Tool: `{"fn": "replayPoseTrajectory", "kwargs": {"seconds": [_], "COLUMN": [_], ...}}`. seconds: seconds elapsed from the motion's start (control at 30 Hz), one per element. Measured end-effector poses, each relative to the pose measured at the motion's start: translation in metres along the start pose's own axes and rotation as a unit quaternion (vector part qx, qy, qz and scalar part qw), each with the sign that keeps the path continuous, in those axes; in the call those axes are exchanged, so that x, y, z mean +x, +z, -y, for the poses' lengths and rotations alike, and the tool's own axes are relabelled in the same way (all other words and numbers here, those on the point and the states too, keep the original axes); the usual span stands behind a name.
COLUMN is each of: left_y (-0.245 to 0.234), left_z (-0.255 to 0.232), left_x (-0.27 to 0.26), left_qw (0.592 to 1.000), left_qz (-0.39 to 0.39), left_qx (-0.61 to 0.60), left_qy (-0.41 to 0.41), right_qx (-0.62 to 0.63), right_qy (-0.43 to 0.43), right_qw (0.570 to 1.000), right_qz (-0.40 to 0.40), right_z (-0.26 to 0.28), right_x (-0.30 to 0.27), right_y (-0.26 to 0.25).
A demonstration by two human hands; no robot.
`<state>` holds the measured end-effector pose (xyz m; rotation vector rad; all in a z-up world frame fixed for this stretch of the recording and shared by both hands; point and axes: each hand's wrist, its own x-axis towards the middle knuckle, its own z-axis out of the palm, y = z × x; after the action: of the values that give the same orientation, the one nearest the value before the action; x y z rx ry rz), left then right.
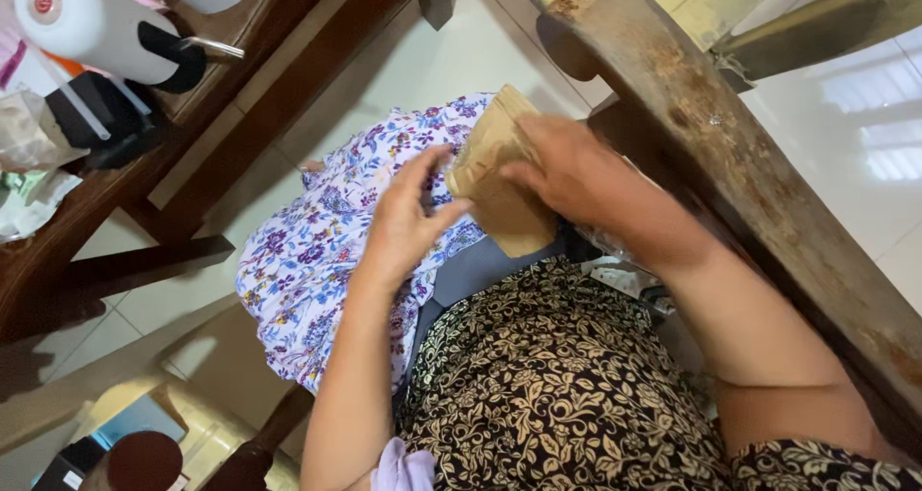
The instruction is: The person opens yellow and black plastic mailer bags by hand, pulls out cosmetic product boxes, and sets them on a chair. They then cut open a cardboard box with scissors, flatten the cardboard, and open a face masks box, peeling at its plastic wrap before stacking the unpacked items on a chair.
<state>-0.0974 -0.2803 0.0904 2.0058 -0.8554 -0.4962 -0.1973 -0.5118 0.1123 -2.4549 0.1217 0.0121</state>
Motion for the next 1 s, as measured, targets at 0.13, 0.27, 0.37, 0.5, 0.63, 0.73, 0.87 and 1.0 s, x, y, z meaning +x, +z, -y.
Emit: {"fn": "replayPoseTrajectory", "kwargs": {"seconds": [0.13,0.27,0.37,0.5,0.63,0.73,0.87,1.0], "left_y": [0.009,0.017,0.02,0.023,0.006,-0.024,-0.057,-0.073], "left_z": [-0.005,-0.002,0.004,0.006,0.008,0.012,0.019,0.019], "left_x": [-0.005,-0.008,-0.011,-0.012,-0.012,-0.018,-0.034,-0.051], "left_qw": [0.998,0.995,0.994,0.997,0.997,0.996,0.997,0.993], "left_qz": [0.016,0.017,0.034,0.033,0.026,0.02,-0.035,-0.113], "left_qx": [0.061,0.102,0.104,0.071,-0.057,-0.087,-0.07,-0.04], "left_qy": [-0.005,0.014,-0.002,0.022,0.037,-0.023,-0.015,0.022], "right_qx": [0.075,0.114,0.084,0.05,0.072,0.087,0.099,0.044], "right_qy": [0.062,0.086,0.038,0.0,-0.008,-0.06,0.015,-0.12], "right_qw": [0.992,0.979,0.983,0.98,0.986,0.993,0.994,0.99], "right_qz": [0.082,0.146,0.157,0.195,0.15,0.054,0.046,-0.057], "right_z": [-0.013,-0.013,-0.017,-0.013,0.009,0.033,0.066,0.08], "right_x": [-0.006,-0.021,-0.03,-0.031,-0.036,-0.036,-0.025,-0.01], "right_y": [0.033,0.044,0.039,0.025,-0.004,-0.027,-0.035,-0.021]}}
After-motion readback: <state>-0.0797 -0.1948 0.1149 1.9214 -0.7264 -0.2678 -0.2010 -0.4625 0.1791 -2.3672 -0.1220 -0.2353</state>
